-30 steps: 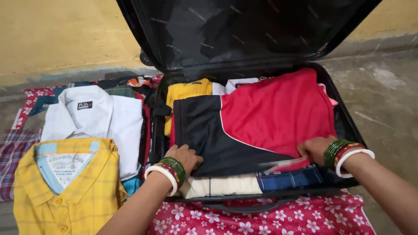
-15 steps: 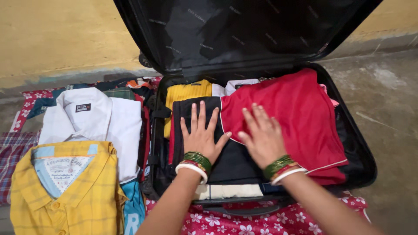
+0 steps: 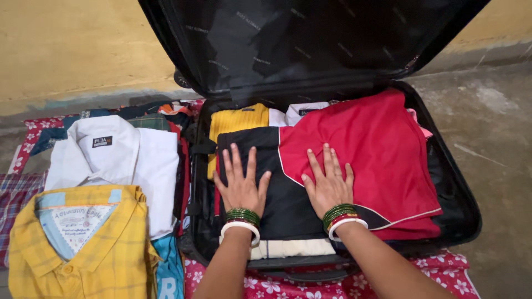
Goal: The person packs various items of clothing, including folded shirts, shorts, and a leopard-print garment, into a black suitcase on the floor.
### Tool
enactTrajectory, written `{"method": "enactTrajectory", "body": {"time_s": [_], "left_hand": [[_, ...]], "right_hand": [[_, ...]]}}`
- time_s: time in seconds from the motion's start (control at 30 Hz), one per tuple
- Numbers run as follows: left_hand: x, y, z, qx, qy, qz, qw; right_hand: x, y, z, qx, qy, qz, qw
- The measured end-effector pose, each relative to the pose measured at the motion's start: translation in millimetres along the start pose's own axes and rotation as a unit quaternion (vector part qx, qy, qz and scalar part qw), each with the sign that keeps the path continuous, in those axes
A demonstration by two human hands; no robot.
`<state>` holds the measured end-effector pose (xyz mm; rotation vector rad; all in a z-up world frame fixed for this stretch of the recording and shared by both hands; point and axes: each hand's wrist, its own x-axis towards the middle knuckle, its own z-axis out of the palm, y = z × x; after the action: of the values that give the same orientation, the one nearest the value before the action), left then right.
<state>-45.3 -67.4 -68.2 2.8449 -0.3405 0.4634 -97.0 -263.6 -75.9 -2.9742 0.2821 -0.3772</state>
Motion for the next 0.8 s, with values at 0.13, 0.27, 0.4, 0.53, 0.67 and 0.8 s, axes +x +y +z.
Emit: {"method": "enactTrajectory", "body": {"time_s": [0.13,0.27,0.4,0.53,0.67,0.8], "left_hand": [[-0.3,-3.1,0.1,-0.064,0.058,-0.056,0.995],[0.9,-7.5,3.6,-0.15,0.094,-0.086,0.98],[6.7,-17.1,17.0,-0.29,0.09,-0.182,0.935],[9.8,-33.7,31.9,-0.332,0.156,-0.164,0.916],[21.2,-47.7,33.4,-0.331,0.091,-0.236,0.909],[28.0,-47.4,21.3,-0.303,0.049,-0.272,0.912]], "right_hand": [[0.6,-1.1,2.3,-0.013,0.023,0.003,1.0],[1.6,0.6,6.8,-0.021,0.016,0.005,1.0],[4.0,1.8,10.7,-0.051,0.006,0.001,0.999],[5.1,3.8,12.8,-0.069,-0.002,-0.003,0.998],[5.4,5.8,16.6,-0.081,-0.005,-0.007,0.997],[7.8,5.9,17.2,-0.081,-0.011,-0.009,0.997]]}}
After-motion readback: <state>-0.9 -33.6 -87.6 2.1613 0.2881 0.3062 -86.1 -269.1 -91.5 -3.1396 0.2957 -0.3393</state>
